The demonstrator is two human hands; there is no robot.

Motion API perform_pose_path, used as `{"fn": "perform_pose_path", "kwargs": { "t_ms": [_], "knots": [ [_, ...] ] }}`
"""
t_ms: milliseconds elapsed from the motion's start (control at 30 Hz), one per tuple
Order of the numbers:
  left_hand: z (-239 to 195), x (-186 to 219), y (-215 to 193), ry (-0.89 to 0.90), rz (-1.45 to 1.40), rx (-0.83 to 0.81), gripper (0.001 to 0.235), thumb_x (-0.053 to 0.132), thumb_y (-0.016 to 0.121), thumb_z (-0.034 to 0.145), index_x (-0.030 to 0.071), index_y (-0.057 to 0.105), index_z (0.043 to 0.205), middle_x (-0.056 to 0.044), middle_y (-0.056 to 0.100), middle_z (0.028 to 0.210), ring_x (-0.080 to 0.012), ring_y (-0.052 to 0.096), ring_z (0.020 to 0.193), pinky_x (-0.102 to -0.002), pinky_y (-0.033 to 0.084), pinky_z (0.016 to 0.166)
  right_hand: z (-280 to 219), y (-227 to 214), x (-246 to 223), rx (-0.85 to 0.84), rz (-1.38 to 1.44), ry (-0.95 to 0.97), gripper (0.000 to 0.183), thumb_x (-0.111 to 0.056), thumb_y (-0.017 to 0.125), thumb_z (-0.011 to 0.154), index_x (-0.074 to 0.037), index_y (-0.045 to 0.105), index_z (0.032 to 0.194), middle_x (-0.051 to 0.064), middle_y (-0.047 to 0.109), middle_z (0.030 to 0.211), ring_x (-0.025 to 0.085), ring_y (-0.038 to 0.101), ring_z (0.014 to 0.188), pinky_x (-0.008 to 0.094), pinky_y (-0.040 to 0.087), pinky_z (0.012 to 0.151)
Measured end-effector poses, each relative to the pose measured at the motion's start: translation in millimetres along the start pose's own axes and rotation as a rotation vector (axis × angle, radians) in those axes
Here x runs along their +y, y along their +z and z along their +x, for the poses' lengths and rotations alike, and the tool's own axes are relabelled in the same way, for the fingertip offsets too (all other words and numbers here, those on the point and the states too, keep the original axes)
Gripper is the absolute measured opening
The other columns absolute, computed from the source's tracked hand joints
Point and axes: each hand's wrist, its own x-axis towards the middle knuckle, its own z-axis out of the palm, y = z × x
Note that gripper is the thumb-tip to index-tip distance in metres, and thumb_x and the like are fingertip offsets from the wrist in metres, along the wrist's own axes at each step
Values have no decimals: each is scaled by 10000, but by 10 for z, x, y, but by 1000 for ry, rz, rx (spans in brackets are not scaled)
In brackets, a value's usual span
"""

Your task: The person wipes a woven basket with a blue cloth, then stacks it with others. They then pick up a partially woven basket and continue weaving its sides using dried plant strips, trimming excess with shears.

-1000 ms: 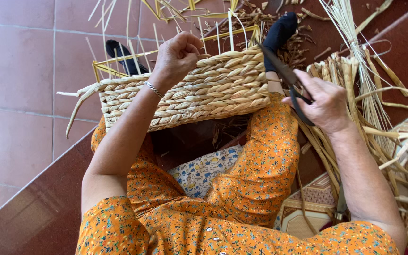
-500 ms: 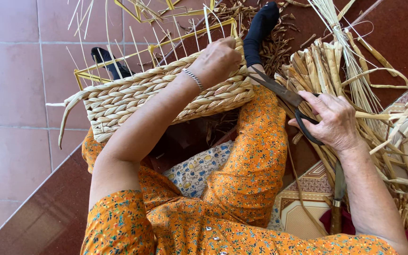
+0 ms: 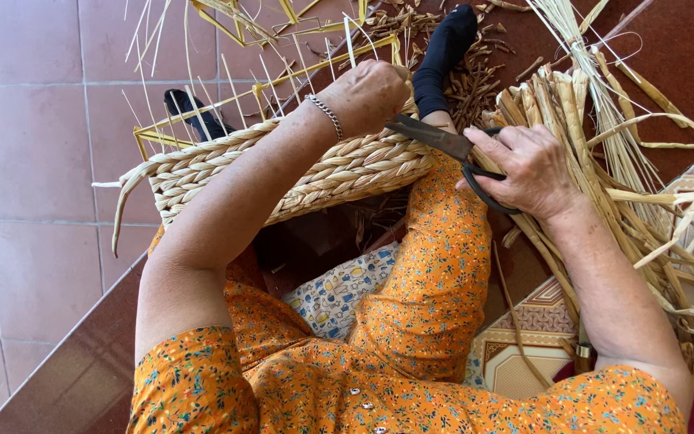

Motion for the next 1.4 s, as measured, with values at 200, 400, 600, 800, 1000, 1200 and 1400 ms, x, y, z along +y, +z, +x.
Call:
{"fn": "perform_pose_path", "kwargs": {
  "t_ms": [200, 400, 600, 800, 1000, 1200, 1400],
  "knots": [
    [146, 37, -20, -12, 158, -124, 78, 93, 698, 955, 25, 736, 946, -100, 653, 927, -162, 616, 716, -297, 557, 602, 121, 118, 27, -40, -95, -78, 766, -587, 786, 842, -56, 648, 1377, 48, 571, 739, 200, 604, 641, 374, 508, 624],
    [132, -3, -151, -116, -112, -62, 155, 50, 623, 971, 46, 706, 841, -78, 664, 850, -161, 608, 713, -318, 552, 586, -10, 182, 54, -16, -113, -112, 711, -549, 766, 865, -48, 656, 1357, 53, 593, 711, 217, 620, 616, 379, 519, 601],
    [-54, -233, -211, 74, -418, 458, 79, -12, 627, 899, 45, 666, 861, -89, 696, 816, -218, 669, 753, -341, 560, 708, -464, 9, -37, 13, 480, 369, 744, -553, 670, 971, 21, 574, 1434, 105, 713, 984, 157, 710, 741, 286, 599, 527],
    [297, 170, -87, -32, -368, 130, 134, 77, 622, 989, 46, 710, 893, -117, 721, 859, -211, 694, 777, -360, 569, 754, -1059, -373, -155, -329, 612, 788, 764, -503, 720, 862, -41, 592, 1457, 103, 758, 946, 178, 706, 864, 327, 534, 838],
    [801, 554, 14, -35, -58, -255, 256, 186, 715, 943, -31, 721, 1079, -170, 712, 1037, -244, 689, 934, -357, 571, 859, -1008, -294, -137, -633, 742, 971, 682, -538, 628, 888, -101, 580, 1409, 36, 760, 876, 120, 706, 852, 269, 533, 780],
    [962, 617, 33, 23, 61, -336, 305, 148, 732, 910, -53, 694, 1136, -183, 696, 1098, -285, 673, 1000, -373, 537, 916, -839, -200, -186, -566, 919, 837, 549, -540, 561, 939, -90, 728, 1207, -26, 546, 655, 102, 497, 620, 298, 454, 561],
    [965, 557, -42, -15, 49, -407, 229, 22, 639, 934, -104, 709, 1112, -211, 712, 1108, -277, 715, 1022, -363, 601, 891, -633, -146, -236, -541, 1010, 850, 489, -543, 536, 943, -111, 733, 1061, -63, 536, 609, 53, 488, 559, 245, 439, 508]
  ]
}}
